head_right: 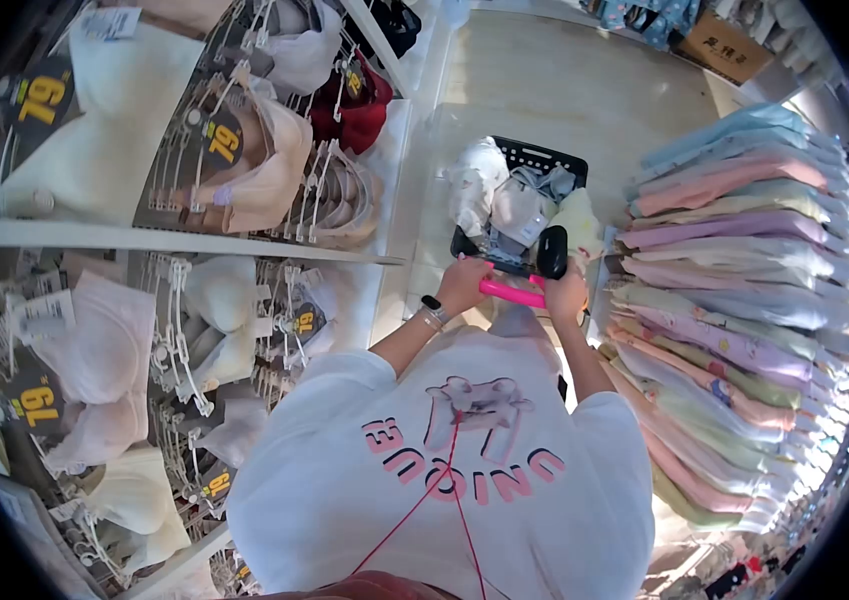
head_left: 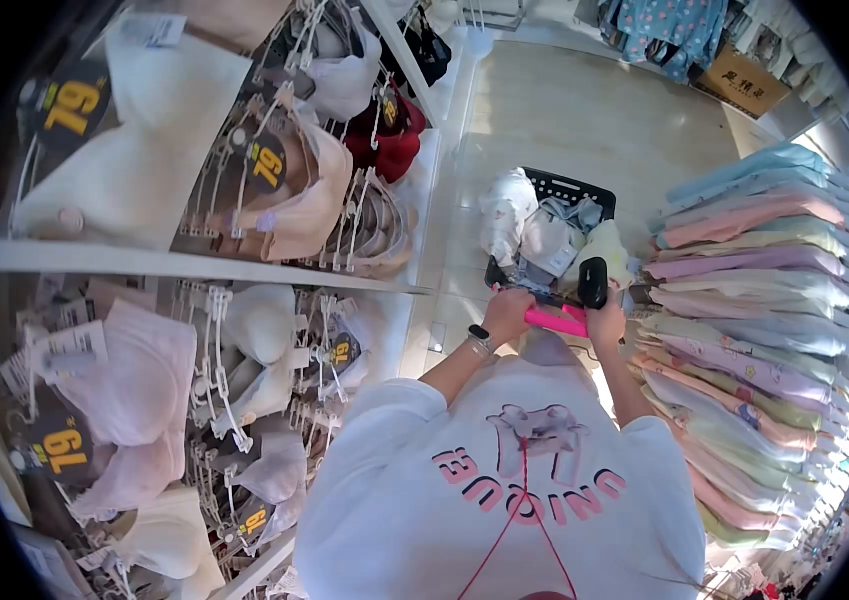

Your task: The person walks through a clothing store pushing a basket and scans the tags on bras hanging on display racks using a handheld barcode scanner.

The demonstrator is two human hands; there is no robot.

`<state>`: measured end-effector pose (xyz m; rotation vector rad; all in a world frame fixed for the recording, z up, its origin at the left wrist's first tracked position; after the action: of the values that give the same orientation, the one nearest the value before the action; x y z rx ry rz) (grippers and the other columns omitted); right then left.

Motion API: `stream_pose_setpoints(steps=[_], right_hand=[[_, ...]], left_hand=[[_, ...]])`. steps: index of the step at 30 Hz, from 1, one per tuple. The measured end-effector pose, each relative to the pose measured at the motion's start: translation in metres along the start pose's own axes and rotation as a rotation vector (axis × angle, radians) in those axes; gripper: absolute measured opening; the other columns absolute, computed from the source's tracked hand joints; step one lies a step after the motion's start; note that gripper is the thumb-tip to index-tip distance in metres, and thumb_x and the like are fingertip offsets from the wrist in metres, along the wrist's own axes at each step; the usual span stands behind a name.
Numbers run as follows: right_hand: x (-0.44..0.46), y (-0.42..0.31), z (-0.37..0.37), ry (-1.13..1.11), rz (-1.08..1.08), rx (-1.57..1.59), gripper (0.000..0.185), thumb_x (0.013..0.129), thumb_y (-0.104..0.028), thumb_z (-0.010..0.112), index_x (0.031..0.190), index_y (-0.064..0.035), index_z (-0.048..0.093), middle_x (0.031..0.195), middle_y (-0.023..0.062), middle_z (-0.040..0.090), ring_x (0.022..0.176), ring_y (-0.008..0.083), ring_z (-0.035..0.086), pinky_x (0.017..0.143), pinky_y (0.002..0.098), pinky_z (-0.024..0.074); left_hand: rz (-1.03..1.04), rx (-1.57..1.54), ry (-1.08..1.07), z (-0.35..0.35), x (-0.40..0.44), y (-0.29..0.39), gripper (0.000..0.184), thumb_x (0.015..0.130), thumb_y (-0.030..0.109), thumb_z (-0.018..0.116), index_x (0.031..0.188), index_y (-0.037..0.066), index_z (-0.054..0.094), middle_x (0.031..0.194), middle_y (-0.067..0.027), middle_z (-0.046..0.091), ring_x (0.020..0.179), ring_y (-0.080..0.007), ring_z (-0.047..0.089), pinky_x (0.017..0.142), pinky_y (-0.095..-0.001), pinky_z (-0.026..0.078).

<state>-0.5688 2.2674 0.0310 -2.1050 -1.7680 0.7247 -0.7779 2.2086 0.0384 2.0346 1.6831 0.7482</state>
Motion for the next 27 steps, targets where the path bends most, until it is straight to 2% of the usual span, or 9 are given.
stream_pose_setpoints(steps=[7,10,13,16,18,20,21,23,27], right_hand=[[0.023,0.004,0.009,-0.025,-0.026,0.007,0.041,0.069,-0.023,0.070,0.107,-0.0134,0.057,0.090,0.0192,0.066,0.085,0.0395,0.064,0.072,0.0475,0.0478],[0.029,0.005,0.010,-0.038,-0.026,0.010,0.041,0.069,-0.021,0.071,0.106,-0.0109,0.058,0.089,0.0187,0.066,0.083,0.0395,0.063,0.071,0.0471,0.0475],[0.035,0.003,0.012,-0.056,0.029,0.056,0.040,0.069,-0.020,0.072,0.105,-0.0088,0.058,0.088,0.0176,0.065,0.081,0.0393,0.063,0.070,0.0467,0.0476],[0.035,-0.011,-0.002,0.043,0.011,0.077,0.035,0.071,-0.018,0.071,0.102,-0.0077,0.059,0.085,0.0206,0.065,0.080,0.0400,0.063,0.068,0.0465,0.0476],[0.040,0.004,0.009,0.030,0.072,0.059,0.034,0.071,-0.017,0.071,0.101,-0.0067,0.059,0.084,0.0216,0.064,0.080,0.0409,0.063,0.068,0.0473,0.0471],[0.042,0.008,0.010,0.051,0.044,0.073,0.032,0.071,-0.012,0.070,0.100,-0.0041,0.059,0.082,0.0232,0.064,0.079,0.0424,0.062,0.067,0.0471,0.0468],[0.042,0.002,0.007,0.051,0.043,0.085,0.032,0.071,-0.011,0.069,0.101,-0.0035,0.059,0.082,0.0234,0.064,0.079,0.0422,0.062,0.067,0.0464,0.0469],[0.045,-0.014,0.000,0.058,0.037,0.115,0.034,0.071,-0.009,0.069,0.102,-0.0024,0.058,0.082,0.0237,0.063,0.079,0.0418,0.062,0.067,0.0450,0.0472],[0.047,0.002,0.009,0.053,0.044,0.163,0.039,0.070,-0.006,0.068,0.107,-0.0017,0.057,0.082,0.0216,0.063,0.078,0.0374,0.063,0.069,0.0420,0.0474]], left_hand=[[-0.034,0.014,-0.278,0.009,0.026,-0.005,0.015,0.069,0.023,0.066,0.076,0.009,0.066,0.081,-0.0080,0.062,0.080,-0.0297,0.061,0.070,-0.0421,0.049],[-0.103,-0.037,-0.496,0.008,0.037,-0.003,0.024,0.076,0.028,0.069,0.089,0.008,0.066,0.083,-0.0093,0.063,0.084,-0.0281,0.061,0.072,-0.0386,0.049],[0.048,-0.412,-0.500,0.007,0.047,-0.010,0.042,0.079,0.035,0.071,0.108,0.006,0.062,0.087,-0.0109,0.064,0.090,-0.0246,0.061,0.078,-0.0352,0.050],[-0.363,-1.082,-0.478,0.004,0.063,-0.064,0.053,0.078,0.037,0.072,0.118,0.004,0.057,0.093,-0.0128,0.064,0.092,-0.0224,0.061,0.082,-0.0336,0.049],[-0.643,-0.796,-0.089,0.008,0.059,-0.170,0.060,0.070,0.042,0.075,0.113,0.003,0.059,0.094,-0.0148,0.065,0.081,-0.0320,0.062,0.076,-0.0415,0.050],[-0.519,0.154,0.186,-0.066,0.059,-0.214,0.052,0.070,0.035,0.075,0.108,0.002,0.059,0.095,-0.0141,0.063,0.086,-0.0317,0.061,0.078,-0.0426,0.049],[-0.697,0.421,0.178,-0.060,0.039,-0.271,0.045,0.069,0.030,0.073,0.103,0.003,0.058,0.098,-0.0152,0.061,0.093,-0.0310,0.059,0.079,-0.0434,0.048],[-0.902,0.612,0.080,-0.088,0.020,-0.308,0.044,0.070,0.029,0.073,0.103,0.004,0.059,0.102,-0.0167,0.059,0.098,-0.0309,0.056,0.083,-0.0423,0.047],[-1.013,0.463,-0.430,-0.048,-0.030,-0.386,0.040,0.073,0.028,0.070,0.105,0.004,0.061,0.105,-0.0186,0.064,0.098,-0.0328,0.062,0.085,-0.0431,0.050]])
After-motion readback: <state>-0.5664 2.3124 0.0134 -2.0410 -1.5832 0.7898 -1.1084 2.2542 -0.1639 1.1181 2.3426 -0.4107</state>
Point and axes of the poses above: each hand's wrist, its own x-axis towards the middle knuckle, its own z-axis out of the palm, y = z × x, the point moved 8 cm from there along x, towards the middle knuckle
